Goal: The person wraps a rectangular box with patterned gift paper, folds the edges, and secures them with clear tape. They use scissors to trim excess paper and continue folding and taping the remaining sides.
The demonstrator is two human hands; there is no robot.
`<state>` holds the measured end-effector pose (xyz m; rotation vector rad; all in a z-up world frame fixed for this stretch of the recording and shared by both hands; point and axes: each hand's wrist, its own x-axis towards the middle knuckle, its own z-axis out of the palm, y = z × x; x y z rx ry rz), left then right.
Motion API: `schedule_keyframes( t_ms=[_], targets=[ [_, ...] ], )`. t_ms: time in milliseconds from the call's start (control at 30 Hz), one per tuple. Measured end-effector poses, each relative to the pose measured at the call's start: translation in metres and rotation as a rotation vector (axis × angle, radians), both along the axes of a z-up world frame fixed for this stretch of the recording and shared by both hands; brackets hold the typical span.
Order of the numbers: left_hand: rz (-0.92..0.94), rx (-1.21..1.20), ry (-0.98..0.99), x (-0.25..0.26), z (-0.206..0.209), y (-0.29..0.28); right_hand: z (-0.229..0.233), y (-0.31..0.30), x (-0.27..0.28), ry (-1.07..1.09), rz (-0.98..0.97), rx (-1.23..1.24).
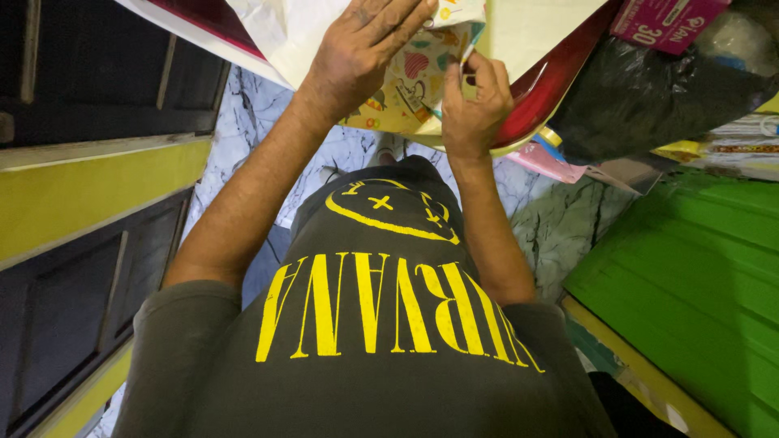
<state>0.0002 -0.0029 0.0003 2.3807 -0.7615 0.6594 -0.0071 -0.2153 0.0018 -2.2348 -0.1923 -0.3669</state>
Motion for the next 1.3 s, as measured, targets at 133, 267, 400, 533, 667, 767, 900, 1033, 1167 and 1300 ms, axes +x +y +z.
schedule_keyframes(
  t_ms=[133, 267, 400, 533, 667, 767, 900, 1033, 1167, 1300],
  targets=[
    [0.008, -0.002, -0.006, -0.002, 0.002, 0.0, -0.003, -0.008, -0.002, -0.196, 0.054, -0.181],
    [-0.003, 0.0, 0.002, -0.001, 0.003, 0.0, -0.009, -0.004, -0.003, -0.181, 0.077, -0.17],
    [0.005, -0.003, 0.014, -0.001, 0.004, -0.002, -0.015, 0.009, -0.01, -0.154, 0.087, -0.13],
    [0.007, -0.012, 0.012, 0.0, 0.006, -0.003, -0.018, 0.01, -0.015, -0.07, 0.088, 0.073],
    [0.006, 0.004, 0.008, 0.0, 0.005, -0.003, -0.022, -0.003, -0.018, 0.009, -0.057, -0.019],
    [0.01, 0.017, 0.0, -0.001, 0.003, -0.001, -0.024, -0.02, -0.016, 0.127, -0.054, -0.068],
    [0.009, 0.022, -0.02, 0.0, 0.0, -0.002, -0.026, -0.031, -0.019, 0.231, -0.057, -0.11],
    [0.027, 0.018, -0.026, 0.0, -0.002, -0.004, -0.028, -0.032, -0.023, 0.227, -0.062, -0.06],
    [0.028, 0.006, -0.013, -0.001, -0.002, -0.005, -0.036, -0.031, -0.031, 0.165, -0.055, 0.031],
    [0.036, 0.008, -0.016, -0.001, 0.0, -0.005, -0.04, -0.026, -0.038, -0.035, 0.029, -0.11]
  ],
)
